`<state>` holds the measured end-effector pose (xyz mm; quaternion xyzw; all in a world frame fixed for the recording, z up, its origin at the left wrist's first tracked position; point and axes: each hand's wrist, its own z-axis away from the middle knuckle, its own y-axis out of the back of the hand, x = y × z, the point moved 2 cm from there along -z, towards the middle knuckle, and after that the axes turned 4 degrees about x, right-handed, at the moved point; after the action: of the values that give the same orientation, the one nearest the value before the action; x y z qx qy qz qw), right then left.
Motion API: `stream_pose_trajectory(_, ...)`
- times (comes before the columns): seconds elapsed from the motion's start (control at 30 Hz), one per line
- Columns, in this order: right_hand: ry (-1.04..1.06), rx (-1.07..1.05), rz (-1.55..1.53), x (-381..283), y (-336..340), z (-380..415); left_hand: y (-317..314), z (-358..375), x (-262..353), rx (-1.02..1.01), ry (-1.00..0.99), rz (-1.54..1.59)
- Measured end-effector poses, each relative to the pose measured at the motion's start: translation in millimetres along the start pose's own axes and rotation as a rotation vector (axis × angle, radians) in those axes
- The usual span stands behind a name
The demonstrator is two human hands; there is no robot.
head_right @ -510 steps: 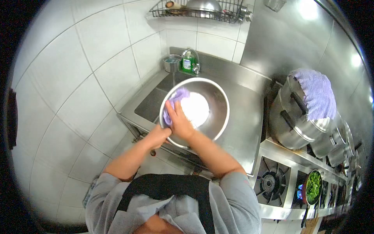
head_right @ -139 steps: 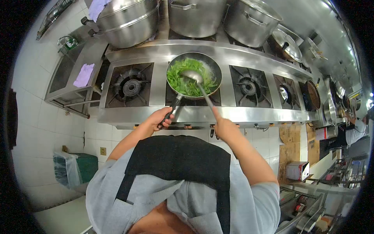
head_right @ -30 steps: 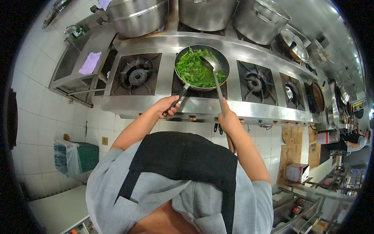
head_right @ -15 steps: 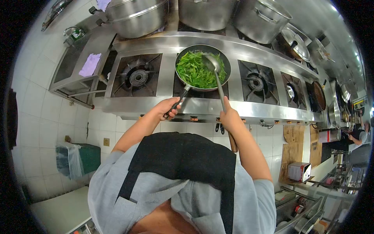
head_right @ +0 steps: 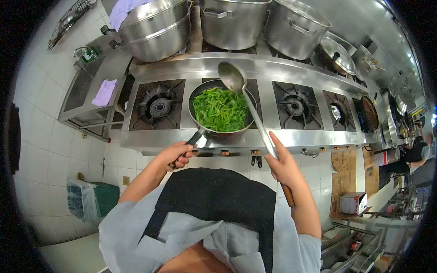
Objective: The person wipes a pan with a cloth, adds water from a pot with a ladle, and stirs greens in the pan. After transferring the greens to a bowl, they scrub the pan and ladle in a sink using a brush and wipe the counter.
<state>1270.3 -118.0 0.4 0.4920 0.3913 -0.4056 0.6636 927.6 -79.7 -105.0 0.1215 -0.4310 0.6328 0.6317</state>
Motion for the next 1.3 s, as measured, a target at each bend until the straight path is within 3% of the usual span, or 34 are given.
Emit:
stream_pose_trajectory(0.03,-0.072,-0.042,-0.197,-6,-1,9,-1,5,-4,-0.062,0.011,-0.011)
stream_pose_trajectory(0.07,-0.05,-0.025,-0.159,-14,-4,11,-8,-14,4,0.044,-0.028,-0.037)
stream_pose_trajectory(0.1,-0.018,-0.001,-0.121,-25,-6,2,-14,-32,13,0.002,-0.103,-0.034)
stream_pose_trajectory(0.17,0.083,0.016,-0.159,-40,-8,-3,-46,-64,41,0.055,0.0,0.169)
stream_pose_trajectory(0.2,0.092,0.04,-0.167,-52,-1,2,-40,-39,35,-0.096,-0.154,0.034)
stream_pose_trajectory(0.23,0.092,0.055,-0.177,-60,4,11,-26,-18,26,-0.077,-0.033,0.05)
stream_pose_trajectory(0.3,0.117,0.086,-0.144,-65,16,16,-38,30,26,0.061,0.013,0.175)
stream_pose_trajectory(0.37,0.09,0.108,-0.167,-53,17,28,-11,2,11,-0.07,-0.022,0.069)
stream_pose_trajectory(0.43,0.088,0.099,-0.187,-49,13,16,-24,-20,25,-0.033,-0.07,0.131)
stream_pose_trajectory(0.57,0.053,0.081,0.054,-22,12,-9,-26,-52,23,-0.07,-0.097,0.203)
stream_pose_trajectory(0.63,0.157,0.121,0.346,7,9,-29,-21,-55,8,-0.083,-0.085,0.2)
stream_pose_trajectory(0.7,0.08,0.087,0.524,38,-1,-41,-15,-58,-13,-0.056,-0.051,0.197)
stream_pose_trajectory(0.77,-0.078,-0.06,0.993,68,-20,-38,-8,-64,-32,-0.017,-0.029,0.164)
stream_pose_trajectory(0.9,-0.064,-0.239,0.949,49,-31,-10,-11,-64,-26,-0.003,-0.007,0.183)
stream_pose_trajectory(0.97,0.214,-0.183,0.783,58,-19,-32,-9,-66,-28,0.005,0.005,0.195)
stream_pose_trajectory(1.0,0.007,-0.194,0.804,44,-23,-41,-8,-66,-30,0.018,0.005,0.209)
stream_pose_trajectory(1.1,-0.048,-0.068,0.981,58,-36,-47,-9,-64,-28,0.028,0.016,0.203)
stream_pose_trajectory(1.23,0.051,-0.211,0.996,51,-50,-11,-9,-63,-27,0.015,0.03,0.19)
stream_pose_trajectory(1.3,0.048,-0.203,0.933,52,-49,-31,-8,-62,-28,0.023,0.037,0.178)
